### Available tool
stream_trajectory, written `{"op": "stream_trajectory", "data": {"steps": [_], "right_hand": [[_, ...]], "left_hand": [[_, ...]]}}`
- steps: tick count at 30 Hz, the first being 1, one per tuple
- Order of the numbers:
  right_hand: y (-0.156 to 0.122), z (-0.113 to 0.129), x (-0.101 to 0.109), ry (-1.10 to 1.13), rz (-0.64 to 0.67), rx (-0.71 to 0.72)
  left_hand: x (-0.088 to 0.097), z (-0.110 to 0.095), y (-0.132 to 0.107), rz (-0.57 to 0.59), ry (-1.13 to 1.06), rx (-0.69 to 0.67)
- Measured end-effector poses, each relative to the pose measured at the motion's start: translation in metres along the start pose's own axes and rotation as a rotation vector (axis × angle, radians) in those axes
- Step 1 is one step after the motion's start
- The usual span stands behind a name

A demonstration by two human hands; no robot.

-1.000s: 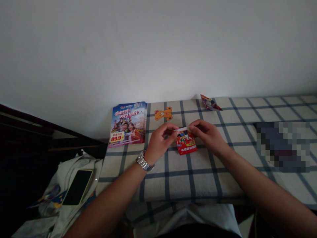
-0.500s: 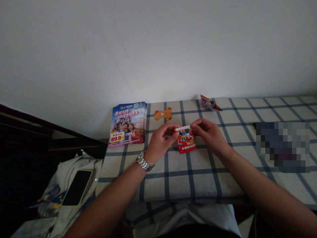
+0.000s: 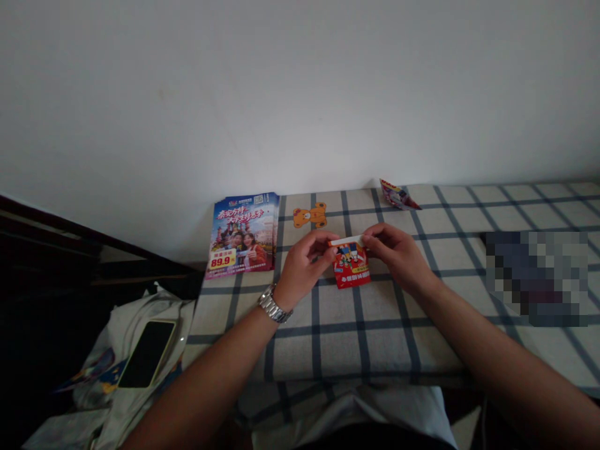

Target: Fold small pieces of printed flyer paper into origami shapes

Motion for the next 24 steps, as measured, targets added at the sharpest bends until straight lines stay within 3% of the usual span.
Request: {"op": "stream_trajectory", "data": {"steps": [13, 24], "right_hand": [[-0.0016, 0.0022, 0.0004, -0.134, -0.008, 0.041], [0.0001, -0.0011, -0.0012, -0.062, 0.037, -0.01]], "left_hand": [[-0.0004, -0.0059, 0.0017, -0.002, 0.037, 0.032], [0.0027, -0.0014, 0.0018, -0.063, 0.102, 0.03]]}}
Point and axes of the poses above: each hand's wrist, its own y-axis towards the middle knuckle, its own x-axis out of the back of the hand, z = x × y, the point moved 1 cm from there along y, towards the middle knuckle, and after that the axes turned 11 degrees about z, right-handed, at the moved point
